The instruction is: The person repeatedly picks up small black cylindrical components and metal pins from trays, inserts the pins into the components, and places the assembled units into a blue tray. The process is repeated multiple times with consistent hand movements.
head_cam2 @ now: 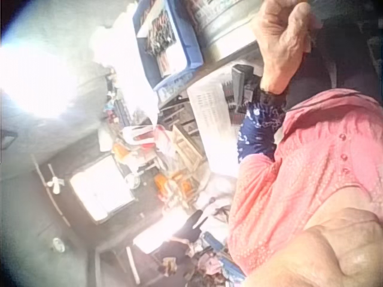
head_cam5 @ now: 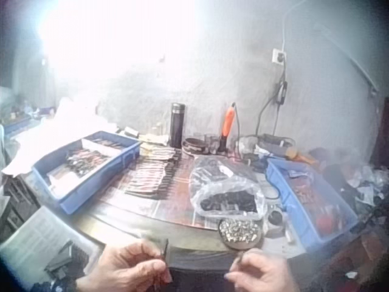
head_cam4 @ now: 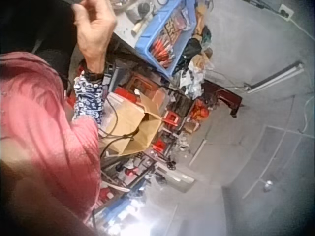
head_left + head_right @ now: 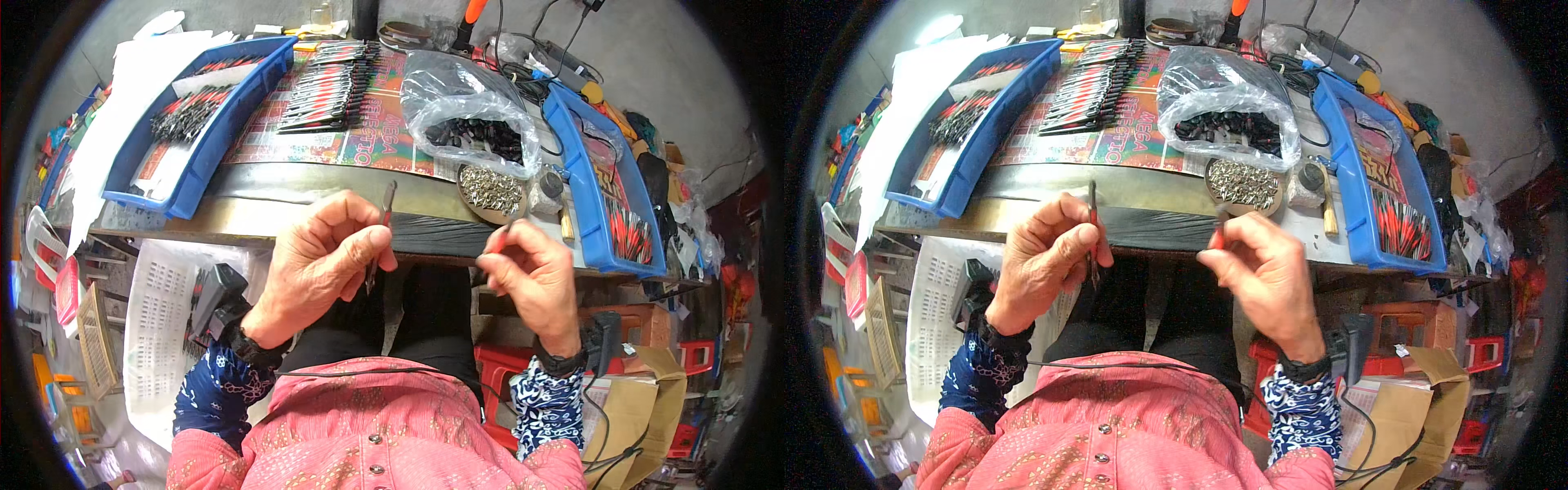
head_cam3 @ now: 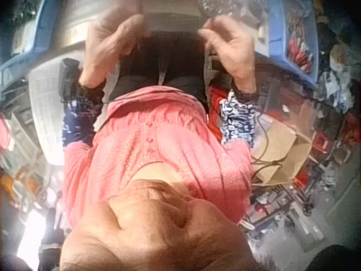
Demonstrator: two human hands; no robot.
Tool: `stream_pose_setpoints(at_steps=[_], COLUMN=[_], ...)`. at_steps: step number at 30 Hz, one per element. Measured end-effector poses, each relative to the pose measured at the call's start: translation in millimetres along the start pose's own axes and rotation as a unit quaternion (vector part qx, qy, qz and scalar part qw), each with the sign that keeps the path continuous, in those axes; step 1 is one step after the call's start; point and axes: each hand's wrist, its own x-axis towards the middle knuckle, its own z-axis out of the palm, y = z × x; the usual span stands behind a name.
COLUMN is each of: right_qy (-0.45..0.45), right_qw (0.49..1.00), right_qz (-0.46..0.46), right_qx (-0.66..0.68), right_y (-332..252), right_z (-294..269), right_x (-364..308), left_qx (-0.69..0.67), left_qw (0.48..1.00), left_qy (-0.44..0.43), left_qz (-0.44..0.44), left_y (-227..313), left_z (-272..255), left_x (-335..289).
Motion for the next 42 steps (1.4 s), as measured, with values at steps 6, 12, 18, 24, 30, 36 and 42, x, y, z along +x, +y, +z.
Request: stream_pose_setpoints(at_steps=[6, 12, 18, 24, 30, 36, 42], right_qy=[-0.095, -0.111, -0.086, -0.075, -0.051, -0.059, -0.058], right_qw=[0.992, 0.982, 0.976, 0.981, 0.978, 0.980, 0.984], right_qz=[0.045, 0.060, 0.042, 0.029, 0.046, 0.040, 0.040], right_qx=[0.067, 0.140, 0.194, 0.175, 0.196, 0.183, 0.163], right_y=[-1, -1, 5, 13, 18, 26, 27], right_z=[30, 47, 60, 68, 76, 80, 81], right_x=[-8, -11, -15, -22, -29, -29, -30], left_qx=[0.071, 0.036, -0.017, -0.057, -0.067, -0.080, -0.093], left_qw=[0.994, 0.999, 0.998, 0.997, 0.996, 0.995, 0.994], left_qy=[0.003, -0.013, -0.018, -0.009, -0.004, 0.000, 0.002], left_qz=[0.082, -0.020, -0.055, -0.057, -0.066, -0.065, -0.065], left_y=[-15, -12, -14, -24, -32, -40, -44], left_z=[-1, -2, 6, 10, 11, 12, 13], left_x=[-7, -14, -16, -17, -18, -18, -19])
